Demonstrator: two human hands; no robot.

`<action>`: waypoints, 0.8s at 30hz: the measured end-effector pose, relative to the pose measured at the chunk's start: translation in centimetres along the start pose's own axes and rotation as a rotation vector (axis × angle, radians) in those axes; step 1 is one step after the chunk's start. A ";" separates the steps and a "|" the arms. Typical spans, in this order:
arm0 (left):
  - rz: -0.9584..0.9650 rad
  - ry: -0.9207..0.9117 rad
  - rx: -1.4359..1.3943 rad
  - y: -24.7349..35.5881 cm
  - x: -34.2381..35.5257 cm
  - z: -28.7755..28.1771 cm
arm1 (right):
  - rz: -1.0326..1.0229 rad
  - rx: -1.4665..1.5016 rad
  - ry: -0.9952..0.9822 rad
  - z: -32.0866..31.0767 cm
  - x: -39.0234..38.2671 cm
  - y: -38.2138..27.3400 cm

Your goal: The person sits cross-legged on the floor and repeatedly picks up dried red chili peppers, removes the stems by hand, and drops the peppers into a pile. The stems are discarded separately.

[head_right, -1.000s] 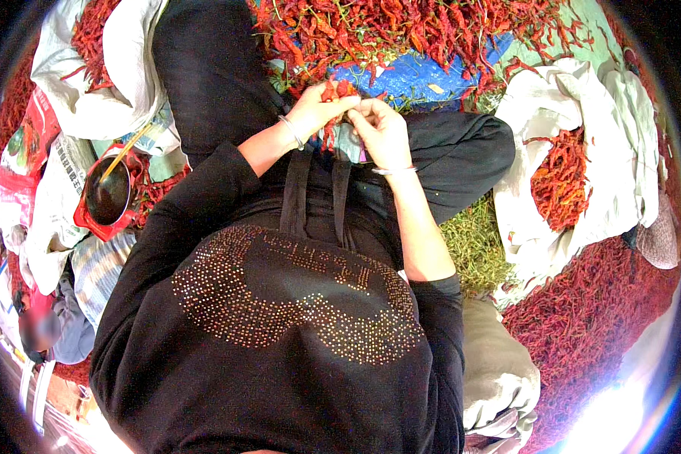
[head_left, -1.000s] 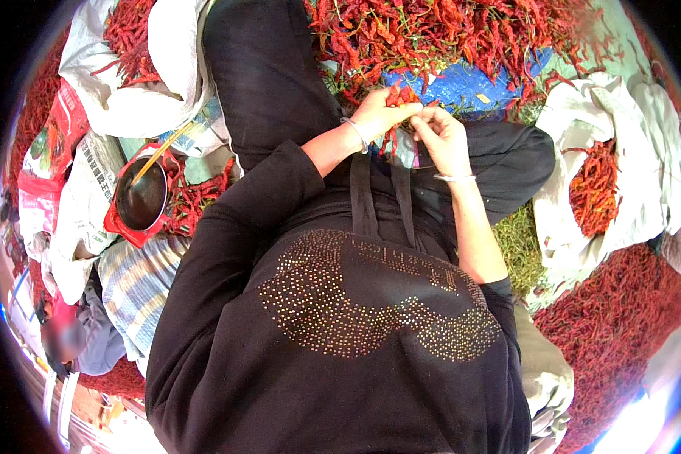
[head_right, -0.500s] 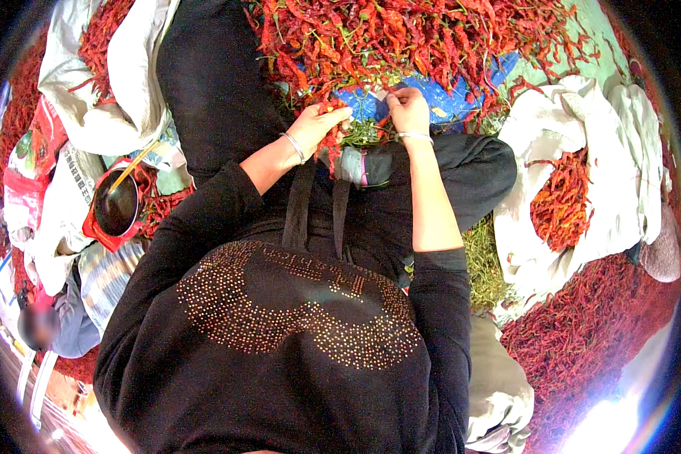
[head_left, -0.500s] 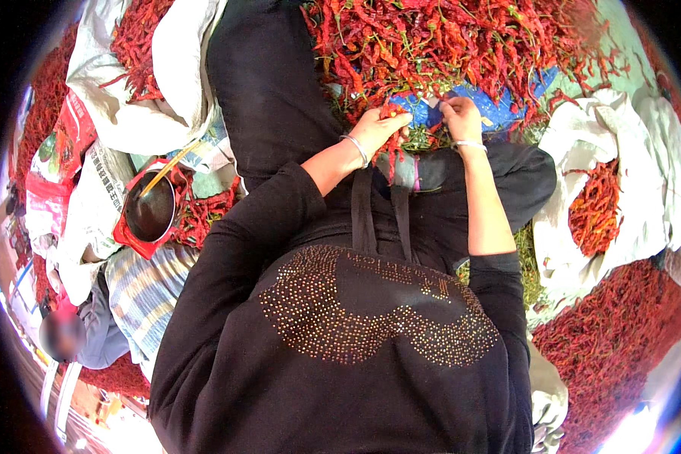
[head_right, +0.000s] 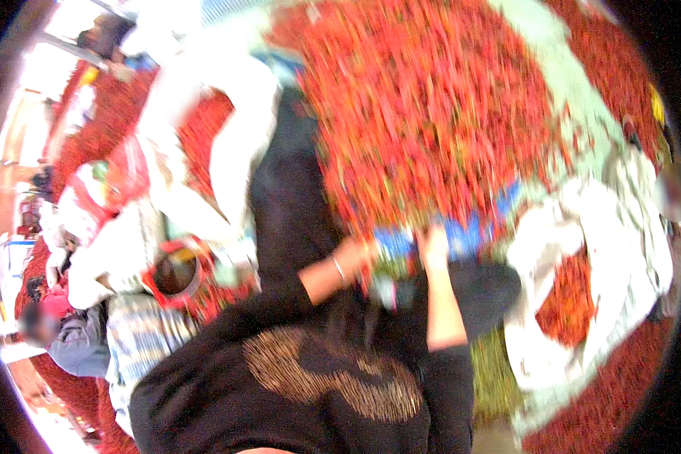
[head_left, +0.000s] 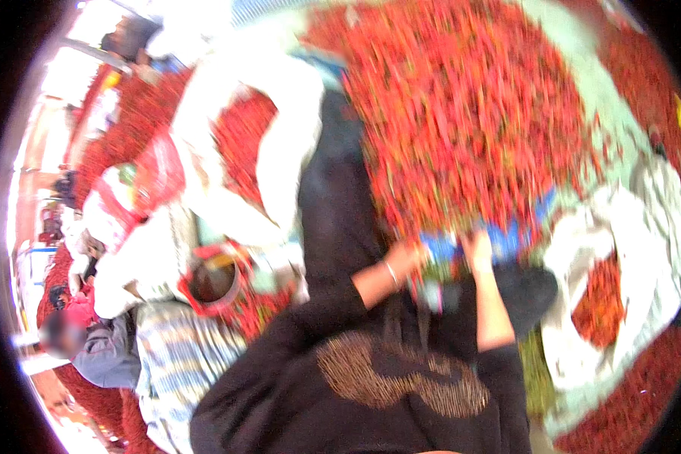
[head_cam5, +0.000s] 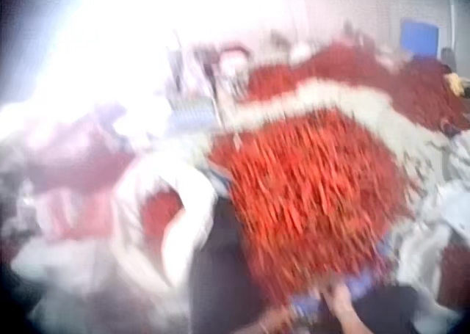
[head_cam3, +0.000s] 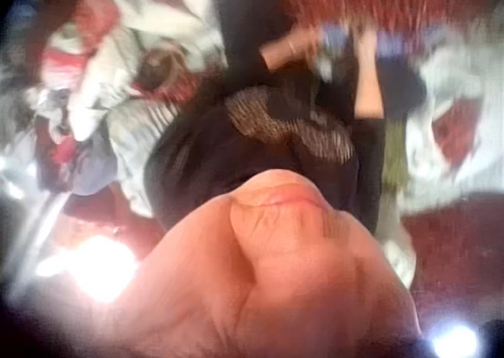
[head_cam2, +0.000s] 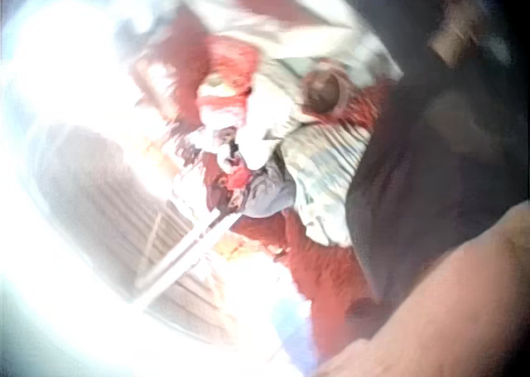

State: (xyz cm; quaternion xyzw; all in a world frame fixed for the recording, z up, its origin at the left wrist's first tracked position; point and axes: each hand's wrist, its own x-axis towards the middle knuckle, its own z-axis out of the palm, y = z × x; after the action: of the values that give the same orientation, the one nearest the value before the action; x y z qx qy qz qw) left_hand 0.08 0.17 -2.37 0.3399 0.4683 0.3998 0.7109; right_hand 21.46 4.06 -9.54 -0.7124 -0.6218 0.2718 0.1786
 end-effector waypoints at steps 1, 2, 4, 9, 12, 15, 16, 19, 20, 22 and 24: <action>-0.026 -0.048 -0.032 -1.9 0.2 -1.4 | -0.043 0.033 0.007 0.3 -0.8 -0.1; -0.248 -0.059 0.146 -0.2 0.0 -1.4 | -0.103 0.029 0.109 0.7 -1.6 0.6; -0.234 -0.001 0.132 0.7 0.1 1.1 | -0.064 0.025 0.262 -0.8 -2.2 0.4; -0.395 -0.045 0.210 -0.1 -1.3 -0.1 | -0.002 -0.121 0.186 -1.6 -2.2 -2.6; -0.438 -0.008 0.280 0.6 -2.2 -0.6 | 0.013 -0.174 0.134 -0.7 -2.5 -2.9; -0.399 -0.013 0.255 0.3 -2.7 -0.7 | 0.024 -0.080 0.204 -0.2 -2.3 -2.4; -0.379 -0.023 0.237 0.1 -2.8 -0.6 | 0.031 -0.041 0.228 -0.2 -2.4 -2.1; -0.285 -0.023 0.293 0.6 -2.7 0.9 | 0.108 0.298 0.250 -0.3 -2.1 0.0; -0.264 -0.010 0.288 0.9 -2.8 1.4 | 0.166 0.429 0.209 -0.4 -2.4 0.6; 0.001 -0.042 0.238 0.7 -2.9 1.3 | -0.070 0.395 0.199 -1.6 -4.9 -3.0; 0.216 0.011 0.280 0.4 -3.2 -0.2 | -0.092 0.542 0.078 -0.4 -6.9 -7.4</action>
State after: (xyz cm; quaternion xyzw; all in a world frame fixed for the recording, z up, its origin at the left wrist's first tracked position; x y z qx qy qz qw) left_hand -0.99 -2.47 -0.84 0.4818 0.4840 0.4067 0.6068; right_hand 15.28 -1.43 -3.71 -0.6196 -0.5507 0.3925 0.3985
